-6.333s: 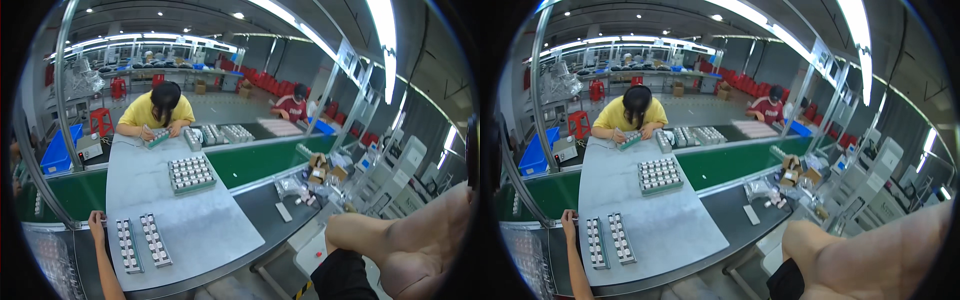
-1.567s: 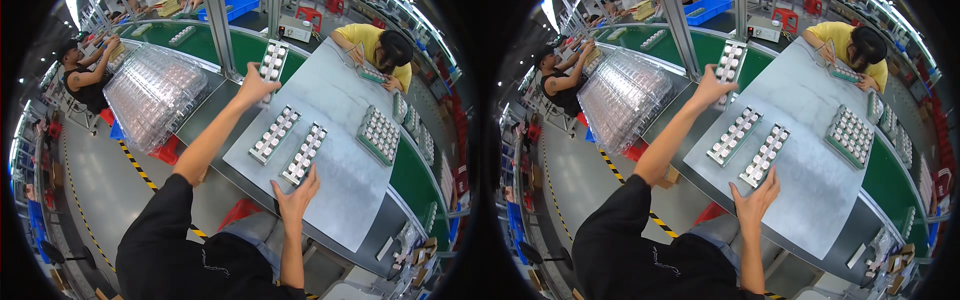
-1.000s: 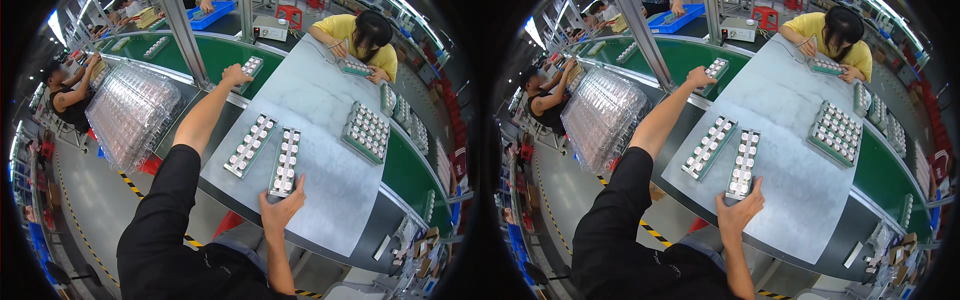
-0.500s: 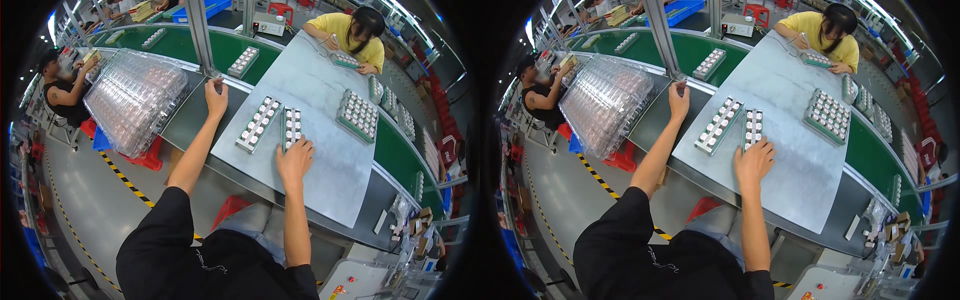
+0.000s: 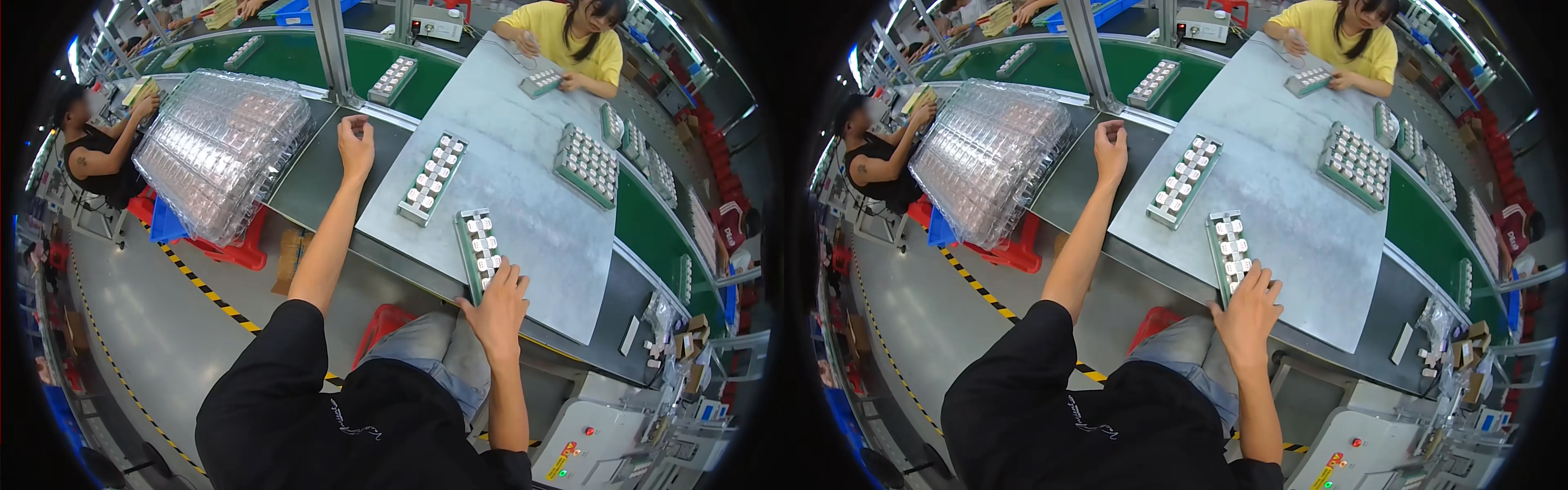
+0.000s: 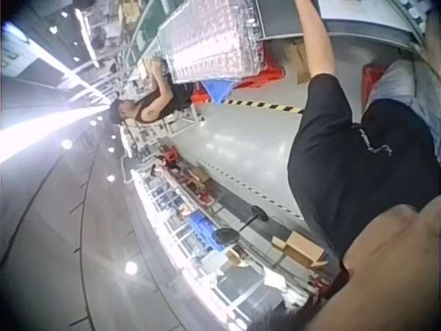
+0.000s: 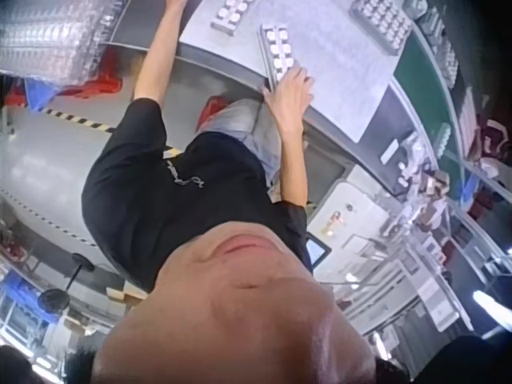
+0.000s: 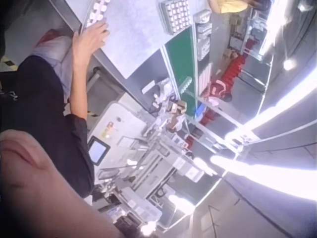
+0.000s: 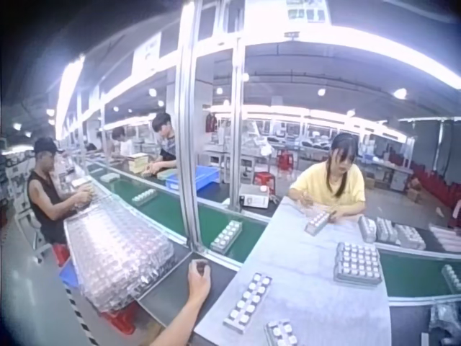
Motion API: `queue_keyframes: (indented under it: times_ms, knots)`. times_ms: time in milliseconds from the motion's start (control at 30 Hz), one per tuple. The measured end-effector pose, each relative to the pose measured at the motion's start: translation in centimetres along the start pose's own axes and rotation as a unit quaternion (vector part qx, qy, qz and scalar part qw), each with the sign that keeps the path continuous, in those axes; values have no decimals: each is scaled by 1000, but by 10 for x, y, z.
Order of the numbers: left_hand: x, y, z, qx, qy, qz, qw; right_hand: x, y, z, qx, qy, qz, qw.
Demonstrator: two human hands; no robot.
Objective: Assembling electronic components by organizing and placing them into specialized trays on a production line conveyor belt.
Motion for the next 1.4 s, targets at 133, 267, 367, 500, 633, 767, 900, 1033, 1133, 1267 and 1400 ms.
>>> queue_keyframes:
  times_ms: [133, 267, 367, 500, 633, 767, 900, 1033, 1133, 1267, 1400]
  knots:
    - [8, -8, 21, 18, 15, -5, 1000, -10, 2, 1, -3, 0, 19, 1000]
    - [15, -7, 33, -22, -31, 10, 999, -42, -5, -21, 58, -4, 9, 998]
    - [15, -11, 32, -29, -79, 18, 996, -84, -12, -48, 159, 6, 41, 986]
    - [21, -18, 76, 25, 12, 61, 998, -161, 6, -106, 310, 100, 153, 933]
    - [62, -36, 99, 104, 89, 63, 989, -274, 22, -159, 352, 259, 75, 896]
    - [66, -22, 106, 57, 14, 73, 996, -376, -45, -198, 362, 548, 0, 754]
    - [60, -21, 94, 53, -5, 72, 996, -485, -68, -261, 229, 708, -111, 659]
    - [59, -17, 91, 63, 28, 61, 996, -618, -55, -324, 6, 777, -100, 622]
    - [58, -13, 96, 69, 30, 63, 995, -677, -57, -345, -48, 816, -28, 575]
    - [86, -27, 102, 129, 37, 54, 989, -711, -48, -378, -45, 827, 25, 560]
    - [74, -21, 95, 243, 58, 37, 967, -730, -35, -405, -51, 831, 107, 544]
Point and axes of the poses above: each hand's wrist, its own x-axis towards the middle knuckle, its own y-axis out of the palm, z = x × y, the point moved 1 cm from there along x, towards the middle knuckle, and after that the axes turned 15 degrees about -x, right-handed, at the moved point
